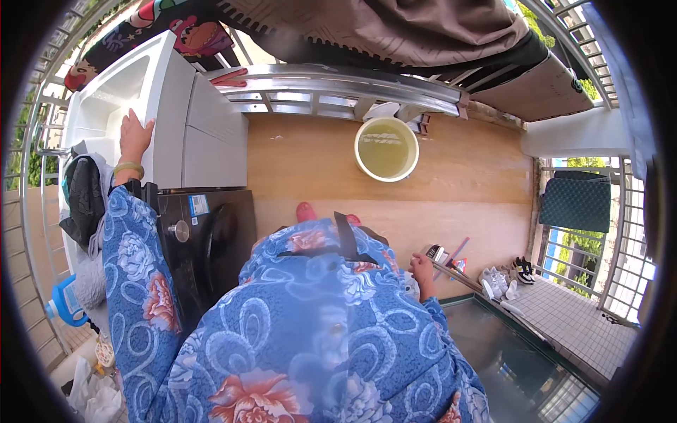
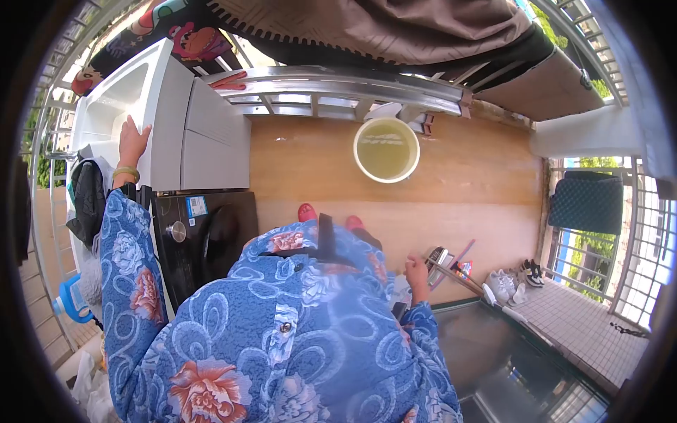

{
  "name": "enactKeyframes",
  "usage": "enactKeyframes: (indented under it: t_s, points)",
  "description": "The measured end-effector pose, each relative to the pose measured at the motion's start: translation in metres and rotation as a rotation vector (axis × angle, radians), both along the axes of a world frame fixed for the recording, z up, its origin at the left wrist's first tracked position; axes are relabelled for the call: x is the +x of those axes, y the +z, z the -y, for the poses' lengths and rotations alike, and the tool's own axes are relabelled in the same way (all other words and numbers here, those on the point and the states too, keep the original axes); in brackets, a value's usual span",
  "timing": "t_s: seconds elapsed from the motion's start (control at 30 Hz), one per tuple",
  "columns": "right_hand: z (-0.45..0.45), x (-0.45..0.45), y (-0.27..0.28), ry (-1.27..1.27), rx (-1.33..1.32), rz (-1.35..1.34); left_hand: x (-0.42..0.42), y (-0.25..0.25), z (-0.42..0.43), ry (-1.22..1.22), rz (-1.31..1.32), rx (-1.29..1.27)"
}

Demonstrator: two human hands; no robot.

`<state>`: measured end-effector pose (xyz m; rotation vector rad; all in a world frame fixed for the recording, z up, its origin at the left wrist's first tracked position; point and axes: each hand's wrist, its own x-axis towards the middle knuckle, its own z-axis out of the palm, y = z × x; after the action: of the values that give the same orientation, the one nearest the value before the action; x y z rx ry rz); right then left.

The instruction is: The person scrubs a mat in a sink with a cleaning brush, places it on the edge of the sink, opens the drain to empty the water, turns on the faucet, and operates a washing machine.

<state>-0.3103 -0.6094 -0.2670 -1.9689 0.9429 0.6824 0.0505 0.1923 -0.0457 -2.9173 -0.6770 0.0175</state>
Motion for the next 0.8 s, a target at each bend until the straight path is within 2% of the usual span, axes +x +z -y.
enactKeyframes:
  t_s: [0.23, 0.37, 0.53, 0.6, 0.67, 0.8]
  points:
    - [-0.020, -0.031, 0.006, 0.033, -0.067, -0.013, 0.017, -0.017, -0.008, -0.035, -0.051, -0.020]
    - [-0.025, -0.021, 0.015, 0.088, -0.082, 0.004, 0.021, -0.011, 0.003, 0.024, -0.088, -0.092]
    - [-0.017, -0.009, -0.018, 0.203, -0.180, 0.114, 0.016, -0.020, 0.005, 0.025, -0.062, -0.108]
    - [-0.024, 0.005, -0.006, 0.195, -0.172, 0.122, 0.017, -0.023, 0.003, 0.019, -0.061, -0.136]
    - [-0.044, 0.017, 0.015, 0.137, -0.121, 0.113, 0.015, -0.020, 0.000, 0.042, -0.075, -0.133]
    - [-0.050, 0.005, -0.007, 0.240, -0.193, 0.136, 0.016, -0.004, 0.028, 0.137, -0.176, -0.099]
